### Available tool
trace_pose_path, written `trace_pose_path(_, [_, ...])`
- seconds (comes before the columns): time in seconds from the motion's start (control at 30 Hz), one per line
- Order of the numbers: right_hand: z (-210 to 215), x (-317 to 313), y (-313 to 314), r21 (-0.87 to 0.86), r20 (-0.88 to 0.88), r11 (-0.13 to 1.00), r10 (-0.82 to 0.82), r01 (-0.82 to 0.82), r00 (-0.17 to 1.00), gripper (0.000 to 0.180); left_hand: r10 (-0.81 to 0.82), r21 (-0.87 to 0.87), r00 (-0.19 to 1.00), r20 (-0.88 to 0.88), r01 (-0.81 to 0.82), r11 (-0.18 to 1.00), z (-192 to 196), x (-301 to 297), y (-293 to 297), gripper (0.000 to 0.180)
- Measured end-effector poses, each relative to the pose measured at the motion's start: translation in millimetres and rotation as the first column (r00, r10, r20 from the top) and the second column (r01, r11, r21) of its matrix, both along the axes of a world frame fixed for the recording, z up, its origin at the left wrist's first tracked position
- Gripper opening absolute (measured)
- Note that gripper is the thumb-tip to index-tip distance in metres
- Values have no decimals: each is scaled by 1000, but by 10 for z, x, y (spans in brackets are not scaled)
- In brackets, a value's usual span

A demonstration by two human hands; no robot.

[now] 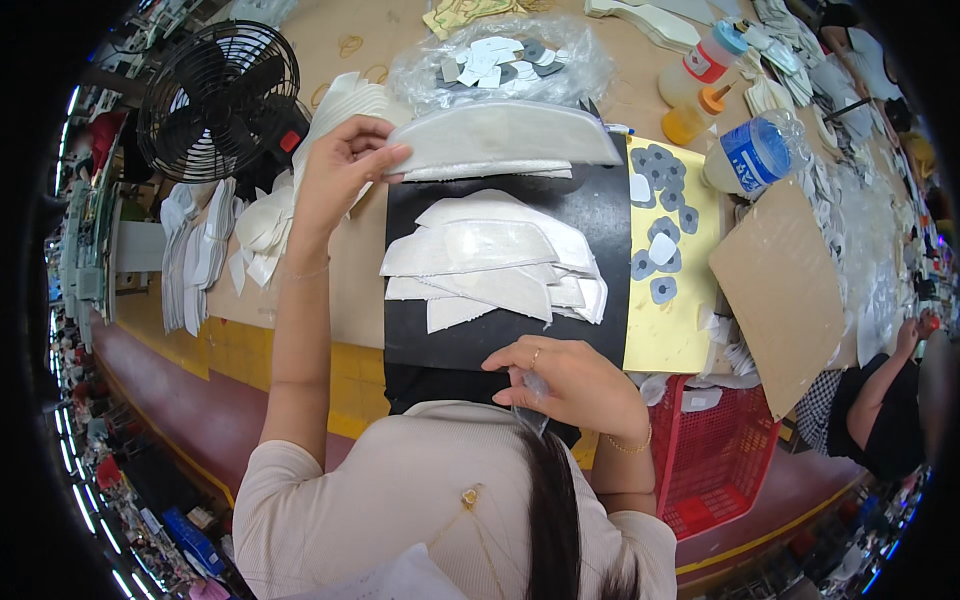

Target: The person repeatedly picks up white curved foam pieces and thin transparent sheets, aligns them on a black cutting mat, and stacks them. The person handles the pieces one at a time, occasionally adjusting their position before stacking them into a growing pile.

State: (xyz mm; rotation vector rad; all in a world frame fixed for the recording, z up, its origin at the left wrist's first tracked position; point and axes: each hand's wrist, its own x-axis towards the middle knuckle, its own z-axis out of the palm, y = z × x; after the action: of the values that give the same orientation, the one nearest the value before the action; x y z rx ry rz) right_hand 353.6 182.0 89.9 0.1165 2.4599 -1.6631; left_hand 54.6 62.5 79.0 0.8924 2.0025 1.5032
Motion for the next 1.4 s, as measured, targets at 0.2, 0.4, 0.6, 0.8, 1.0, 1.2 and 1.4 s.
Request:
trace_pose_path(0.2, [-24, -26, -24, -34, 17, 990, -138, 139, 990, 32, -78, -366, 904, -421, -90, 926, -213, 254, -293, 51])
trace_pose_path(0.4, [-175, -253, -124, -142, 84, 956, -245, 255, 966, 21, -17, -406, 959, -283, -104, 908, -368, 708, -729, 34])
trace_pose_path(0.6, [-345, -716, -450, -390, 102, 833, -385, 393, 917, 14, 192, -178, 921, -340, -263, 948, -322, 998, -791, 19])
trace_pose_path(0.8, [-564, -964, -616, -514, 120, 719, -481, 468, 869, 14, 206, 25, 811, -548, -231, 973, -316, 1044, -792, 21])
trace_pose_path(1.0, [-596, -1015, -652, -540, 178, 701, -447, 466, 877, 17, 169, 2, 979, -114, -170, 985, -343, 1159, -886, 26])
trace_pose_path(1.2, [-566, -959, -634, -561, 267, 678, -396, 475, 879, 16, 104, -15, 947, -305, -114, 993, -362, 1227, -937, 28])
trace_pose_path(1.4, [-598, -923, -629, -583, 229, 687, -374, 434, 899, 16, 123, -11, 984, -129, -125, 992, -412, 1245, -980, 22])
